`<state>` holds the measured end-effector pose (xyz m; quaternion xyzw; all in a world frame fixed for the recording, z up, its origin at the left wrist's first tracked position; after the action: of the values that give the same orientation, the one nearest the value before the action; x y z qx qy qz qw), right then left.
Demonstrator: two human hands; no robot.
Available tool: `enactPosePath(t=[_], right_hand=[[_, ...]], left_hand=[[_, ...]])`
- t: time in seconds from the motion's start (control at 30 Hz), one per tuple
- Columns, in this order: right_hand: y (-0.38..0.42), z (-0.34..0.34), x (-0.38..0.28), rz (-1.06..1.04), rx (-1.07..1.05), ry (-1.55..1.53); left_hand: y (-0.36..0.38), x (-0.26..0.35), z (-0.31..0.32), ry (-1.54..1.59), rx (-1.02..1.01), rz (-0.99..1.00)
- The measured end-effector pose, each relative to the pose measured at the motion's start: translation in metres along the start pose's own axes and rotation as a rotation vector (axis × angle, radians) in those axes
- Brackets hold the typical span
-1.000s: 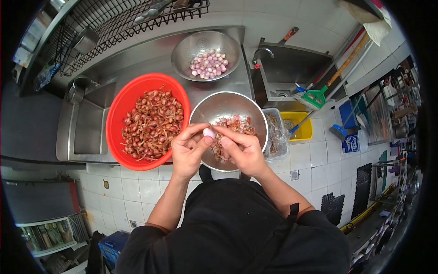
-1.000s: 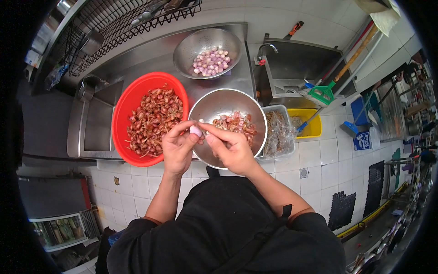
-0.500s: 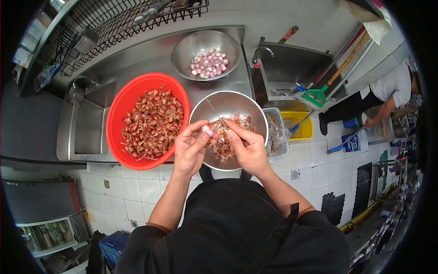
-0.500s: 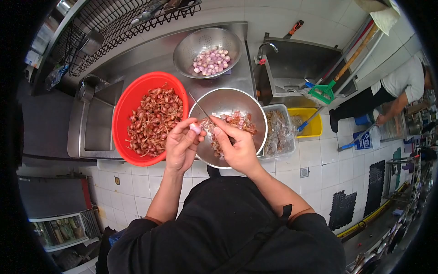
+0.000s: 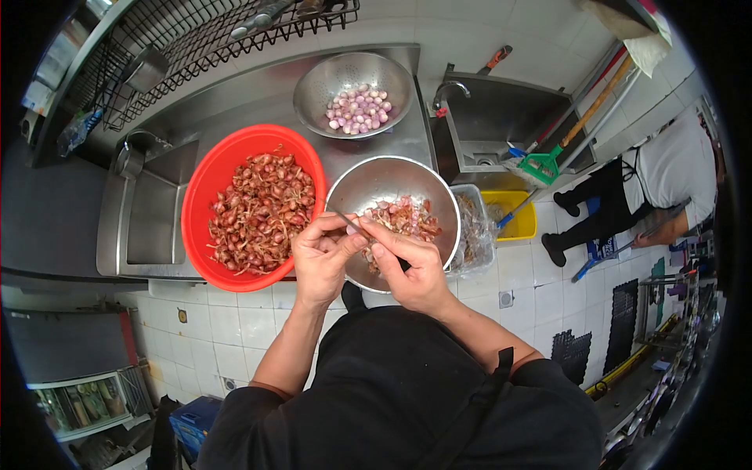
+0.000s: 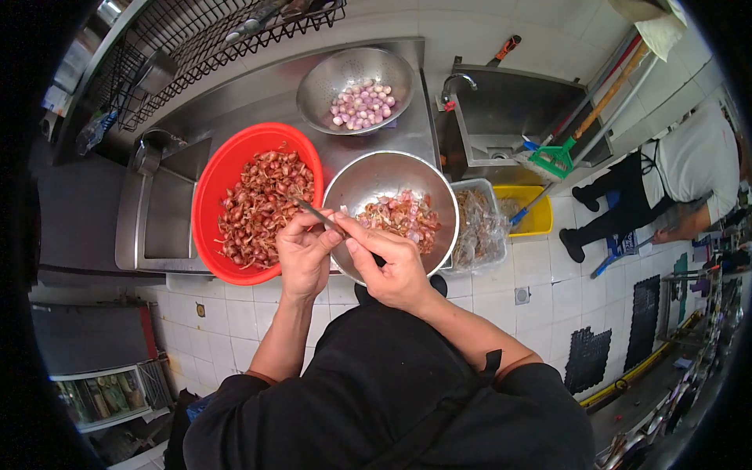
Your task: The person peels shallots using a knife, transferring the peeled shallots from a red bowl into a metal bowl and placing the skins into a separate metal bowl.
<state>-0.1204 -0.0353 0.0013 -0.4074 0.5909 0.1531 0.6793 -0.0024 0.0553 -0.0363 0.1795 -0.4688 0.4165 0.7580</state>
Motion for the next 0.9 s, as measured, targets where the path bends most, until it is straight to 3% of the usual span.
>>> enactPosePath(t=[0.27, 0.33, 0.5, 0.67, 0.8, 0.83, 0.87, 0.9], right_hand=[[-0.003, -0.005, 0.014, 0.184, 0.029, -0.134], [-0.002, -0.01, 0.026, 0.319, 0.077, -0.137], [-0.005, -0.018, 0.025, 0.288, 0.121, -0.102], [-0.002, -0.028, 0.028, 0.27, 0.203, -0.038], [0.004, -0.044, 0.053, 0.232, 0.351, -0.003], [0.007, -0.05, 0.068, 0.219, 0.37, 0.066], [0.008, -0.051, 0.103, 0.361, 0.245, 0.167], [0.009, -0.059, 0.109, 0.355, 0.245, 0.167]], left_hand=[[0.003, -0.005, 0.002, 0.105, 0.011, -0.127], [0.002, -0.008, 0.002, 0.179, -0.019, -0.192], [0.004, -0.011, 0.001, 0.252, -0.094, -0.242], [-0.002, -0.022, -0.006, 0.42, 0.054, -0.441], [-0.008, -0.036, -0.018, 0.398, 0.142, -0.465], [-0.011, -0.045, -0.029, 0.224, 0.168, -0.421], [-0.014, -0.053, -0.038, 0.052, 0.194, -0.376], [-0.018, -0.062, -0.041, 0.053, 0.192, -0.371]])
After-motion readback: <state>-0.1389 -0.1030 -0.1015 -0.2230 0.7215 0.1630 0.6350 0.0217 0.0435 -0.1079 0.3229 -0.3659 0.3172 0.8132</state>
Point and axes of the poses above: each hand's wrist, its own y-axis away from the middle knuckle, its own z-axis out of the palm, x = y × z, the point moved 8 cm from there along -y, towards the middle knuckle, and after that the axes turned 10 degrees about x, right-handed, at the moved point
